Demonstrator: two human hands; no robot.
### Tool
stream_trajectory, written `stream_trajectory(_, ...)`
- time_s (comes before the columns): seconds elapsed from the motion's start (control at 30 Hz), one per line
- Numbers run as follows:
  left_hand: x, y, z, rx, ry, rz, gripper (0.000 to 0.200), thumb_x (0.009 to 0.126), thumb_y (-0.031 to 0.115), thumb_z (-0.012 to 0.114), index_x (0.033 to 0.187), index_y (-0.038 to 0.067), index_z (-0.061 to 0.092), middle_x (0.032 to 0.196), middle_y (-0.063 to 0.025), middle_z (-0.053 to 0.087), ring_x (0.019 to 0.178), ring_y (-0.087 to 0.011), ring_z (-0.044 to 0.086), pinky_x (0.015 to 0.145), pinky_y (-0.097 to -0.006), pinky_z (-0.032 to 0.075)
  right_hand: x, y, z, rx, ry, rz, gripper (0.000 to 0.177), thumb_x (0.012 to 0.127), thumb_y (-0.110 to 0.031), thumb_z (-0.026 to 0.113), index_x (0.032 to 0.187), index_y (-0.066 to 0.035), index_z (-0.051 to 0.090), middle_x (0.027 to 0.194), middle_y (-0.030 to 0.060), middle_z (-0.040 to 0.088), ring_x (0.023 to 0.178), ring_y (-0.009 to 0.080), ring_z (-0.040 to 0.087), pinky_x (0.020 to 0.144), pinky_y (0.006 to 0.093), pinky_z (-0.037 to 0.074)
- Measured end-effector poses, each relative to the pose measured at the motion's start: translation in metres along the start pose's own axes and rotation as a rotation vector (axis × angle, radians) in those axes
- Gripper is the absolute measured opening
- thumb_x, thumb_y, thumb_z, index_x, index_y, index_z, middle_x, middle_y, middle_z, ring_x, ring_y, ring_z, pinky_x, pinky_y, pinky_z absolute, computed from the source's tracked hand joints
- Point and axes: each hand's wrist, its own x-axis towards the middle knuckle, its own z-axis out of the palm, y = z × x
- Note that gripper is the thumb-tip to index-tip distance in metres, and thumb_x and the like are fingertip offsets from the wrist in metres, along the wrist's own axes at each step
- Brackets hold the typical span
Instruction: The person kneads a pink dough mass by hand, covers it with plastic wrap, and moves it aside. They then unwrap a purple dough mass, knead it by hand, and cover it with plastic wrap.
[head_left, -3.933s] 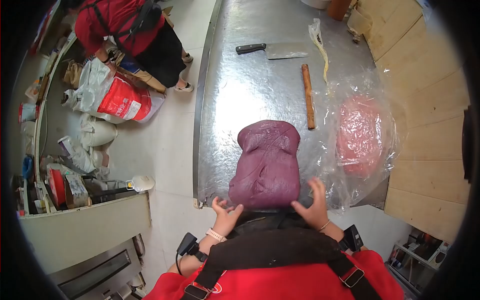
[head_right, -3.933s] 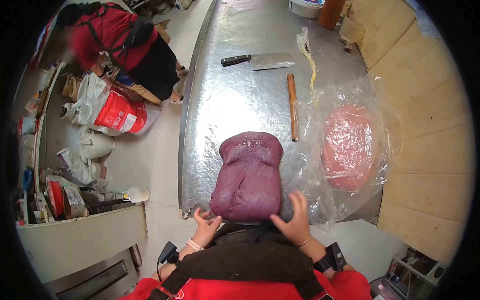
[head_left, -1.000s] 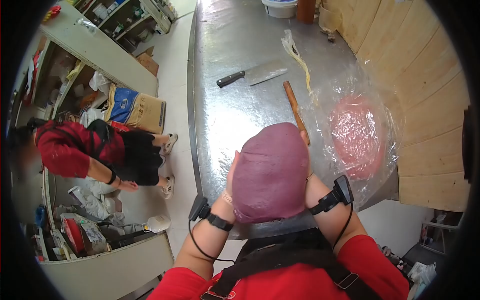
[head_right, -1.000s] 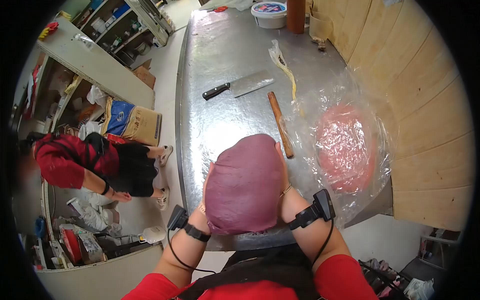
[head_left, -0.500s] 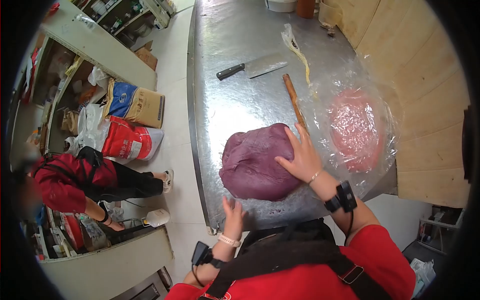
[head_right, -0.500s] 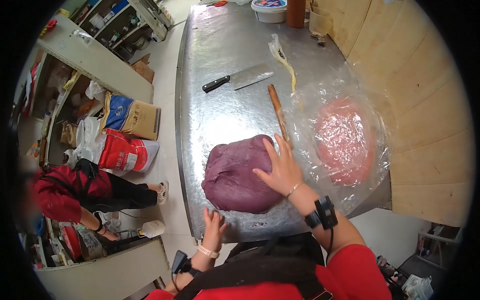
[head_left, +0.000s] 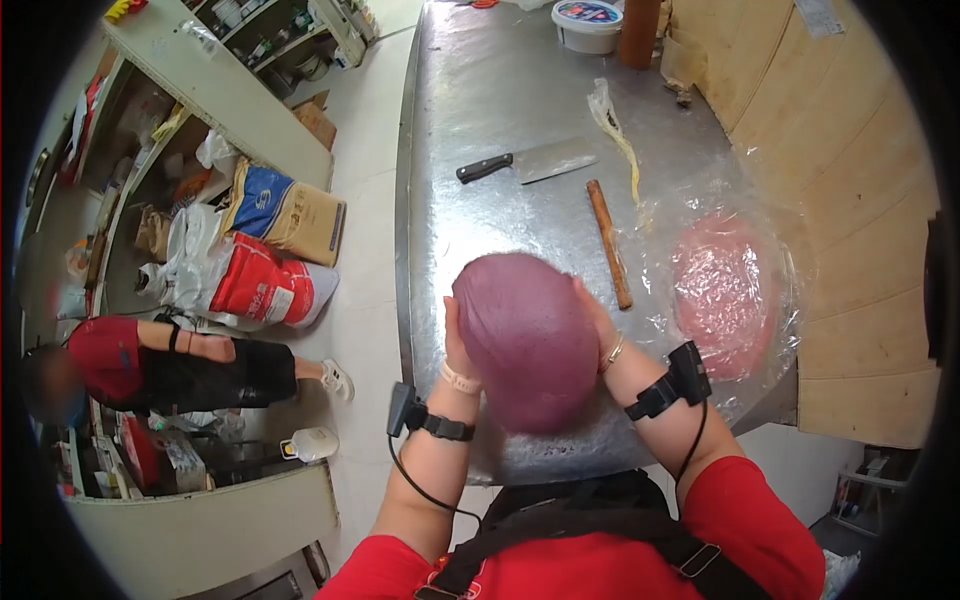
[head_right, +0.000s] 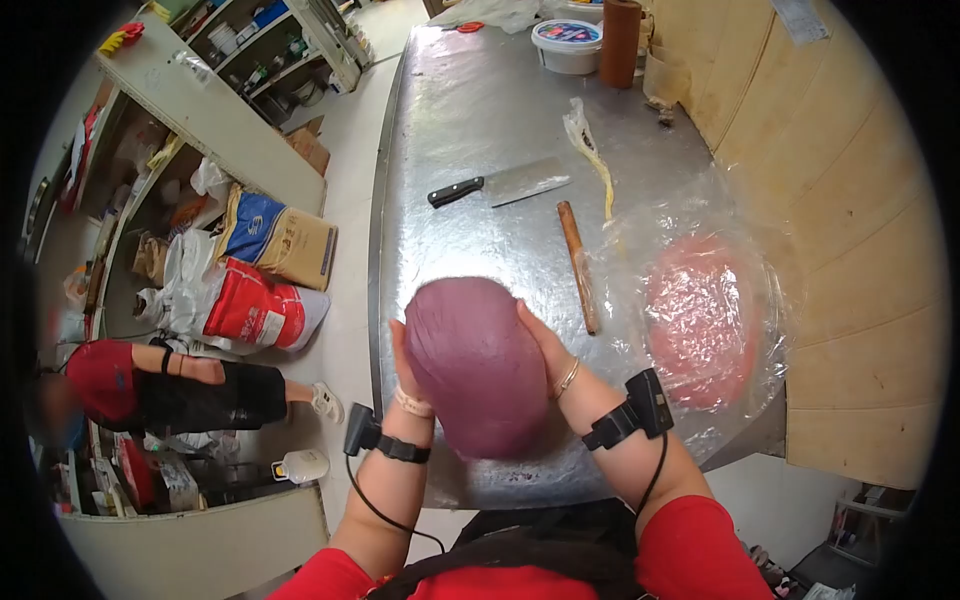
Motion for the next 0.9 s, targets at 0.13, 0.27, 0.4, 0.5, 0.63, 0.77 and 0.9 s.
stream_trajectory(0.13, -0.015, 0.039, 0.013, 0.141, -0.178, -0.005, 0.097, 0.072, 0.066, 0.061, 0.139, 0.004, 0.028, 0.138, -0.0145, 0.040, 0.125, -0.0296, 0.041, 0.102, -0.0445, 0.038, -0.018, -0.011, -0.014, -0.507, -0.298, -0.211, 0.076, 0.076, -0.060, 0.063, 0.123, -0.002, 0.051, 0.126, 0.0121, 0.053, 0.114, 0.0212, 0.052, 0.095, 0.0345, 0.043)
stream_trajectory(0.27, -0.033, 0.021, 0.008, 0.297, -0.190, 0.018, 0.113, 0.061, 0.063, 0.074, 0.141, 0.003, 0.023, 0.141, -0.0135, 0.034, 0.129, -0.0277, 0.036, 0.105, -0.0415, 0.034, -0.038, -0.011, -0.030, -1.457, -0.348, -0.488, 0.076, 0.063, -0.053, 0.076, 0.118, -0.004, 0.057, 0.132, 0.0181, 0.043, 0.123, 0.0330, 0.039, 0.102, 0.0420, 0.031)
stream_trajectory(0.4, -0.084, -0.043, -0.066, 1.035, -0.043, 0.173, 0.101, 0.067, 0.065, 0.068, 0.136, 0.001, 0.031, 0.134, -0.0178, 0.036, 0.127, -0.0318, 0.033, 0.105, -0.0440, 0.028, -0.084, 0.021, -0.065, -1.786, -0.298, -0.437, 0.059, 0.060, -0.042, 0.079, 0.101, -0.003, 0.063, 0.132, 0.0215, 0.039, 0.123, 0.0424, 0.031, 0.104, 0.0493, 0.024)
stream_trajectory(0.5, -0.136, -0.069, -0.078, 1.494, 0.178, 0.331, 0.095, 0.065, 0.063, 0.070, 0.129, 0.000, 0.038, 0.137, -0.0219, 0.028, 0.125, -0.0379, 0.031, 0.103, -0.0476, 0.028, -0.124, 0.042, -0.083, -1.818, -0.122, -0.420, 0.056, 0.059, -0.039, 0.082, 0.097, -0.003, 0.061, 0.127, 0.0209, 0.042, 0.121, 0.0416, 0.034, 0.100, 0.0501, 0.029)
stream_trajectory(0.63, -0.155, -0.087, -0.066, 1.296, 0.596, 0.369, 0.101, 0.062, 0.070, 0.068, 0.133, 0.005, 0.038, 0.141, -0.0211, 0.016, 0.125, -0.0381, 0.030, 0.104, -0.0458, 0.027, -0.140, 0.072, -0.076, -1.823, 0.219, -0.621, 0.073, 0.054, -0.035, 0.086, 0.110, -0.003, 0.051, 0.121, 0.0202, 0.043, 0.119, 0.0402, 0.038, 0.099, 0.0499, 0.034)
stream_trajectory(0.77, -0.123, -0.066, -0.077, 0.983, 0.476, 0.545, 0.113, 0.056, 0.060, 0.078, 0.138, 0.000, 0.028, 0.148, -0.0183, -0.001, 0.130, -0.0424, 0.026, 0.107, -0.0489, 0.025, -0.101, 0.107, -0.085, -0.964, 0.317, -0.835, 0.098, 0.052, -0.036, 0.088, 0.128, -0.001, 0.038, 0.138, 0.0211, 0.030, 0.125, 0.0359, 0.035, 0.102, 0.0476, 0.034)
stream_trajectory(0.9, -0.061, -0.047, -0.105, 0.886, 0.105, 0.280, 0.103, 0.072, 0.069, 0.060, 0.141, 0.001, 0.024, 0.146, -0.0175, 0.023, 0.132, -0.0292, 0.029, 0.108, -0.0391, 0.029, -0.045, 0.074, -0.074, -1.044, 0.252, -0.443, 0.089, 0.064, -0.033, 0.082, 0.133, 0.000, 0.035, 0.137, 0.0188, 0.038, 0.124, 0.0300, 0.040, 0.101, 0.0404, 0.037)
